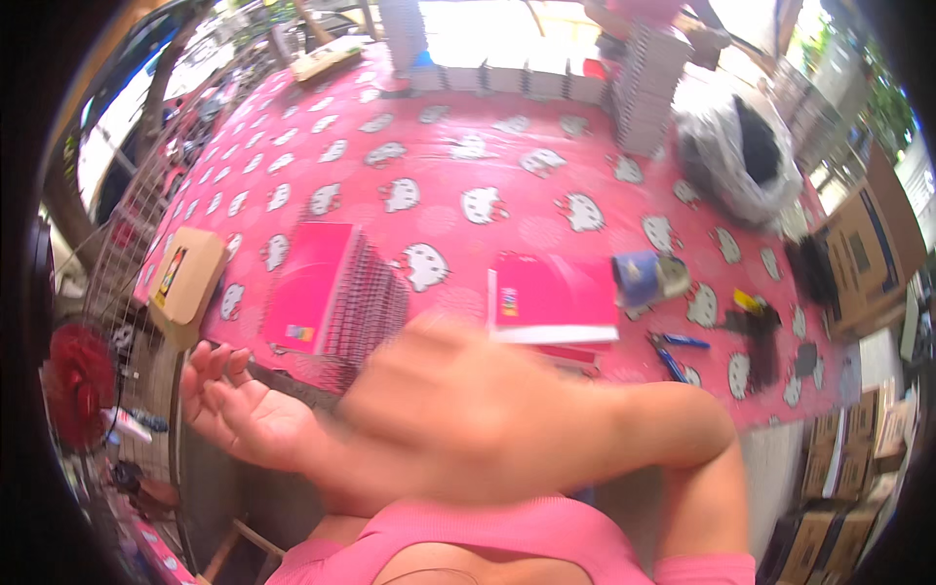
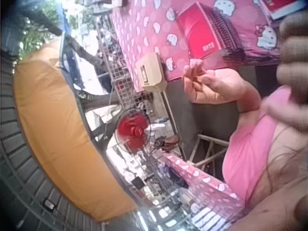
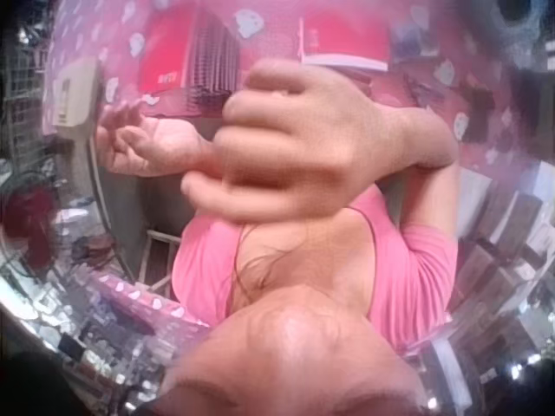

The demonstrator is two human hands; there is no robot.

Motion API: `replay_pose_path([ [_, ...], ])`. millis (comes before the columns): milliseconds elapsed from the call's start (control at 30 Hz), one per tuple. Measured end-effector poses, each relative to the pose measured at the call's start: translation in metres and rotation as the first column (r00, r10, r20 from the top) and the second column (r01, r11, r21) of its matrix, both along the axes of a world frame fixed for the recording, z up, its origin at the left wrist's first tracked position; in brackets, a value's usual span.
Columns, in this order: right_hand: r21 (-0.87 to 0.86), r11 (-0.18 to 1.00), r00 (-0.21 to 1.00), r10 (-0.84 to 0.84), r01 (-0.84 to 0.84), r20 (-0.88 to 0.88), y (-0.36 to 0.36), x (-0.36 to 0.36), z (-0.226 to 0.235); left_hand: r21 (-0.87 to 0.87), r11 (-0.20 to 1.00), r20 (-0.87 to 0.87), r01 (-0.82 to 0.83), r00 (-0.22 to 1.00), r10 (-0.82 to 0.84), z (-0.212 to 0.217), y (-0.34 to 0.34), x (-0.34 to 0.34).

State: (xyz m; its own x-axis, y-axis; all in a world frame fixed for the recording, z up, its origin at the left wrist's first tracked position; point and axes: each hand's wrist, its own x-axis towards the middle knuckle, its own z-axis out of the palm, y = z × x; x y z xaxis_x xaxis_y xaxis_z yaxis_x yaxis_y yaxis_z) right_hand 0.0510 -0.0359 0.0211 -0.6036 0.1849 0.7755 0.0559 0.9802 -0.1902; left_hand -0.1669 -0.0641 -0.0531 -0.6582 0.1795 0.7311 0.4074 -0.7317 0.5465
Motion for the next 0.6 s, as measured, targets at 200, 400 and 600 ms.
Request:
replay_pose_path([
  [200, 0.202, 0.807, 0.684, -0.304, 0.554, -0.663, -0.064, 0.012, -0.001, -0.018, 0.950, -0.188, 0.312, 0.932, -0.310, 0.011, -0.009, 0.055],
  [400, -0.017, 0.853, 0.632, -0.400, 0.522, -0.663, -0.084, 0.029, 0.031, -0.219, 0.870, -0.320, 0.442, 0.810, -0.492, 0.017, 0.012, 0.105],
  [600, -0.011, 0.893, 0.738, -0.379, 0.449, -0.558, -0.079, 0.118, 0.022, -0.478, 0.741, -0.155, 0.472, 0.785, -0.600, 0.000, 0.041, 0.124],
])
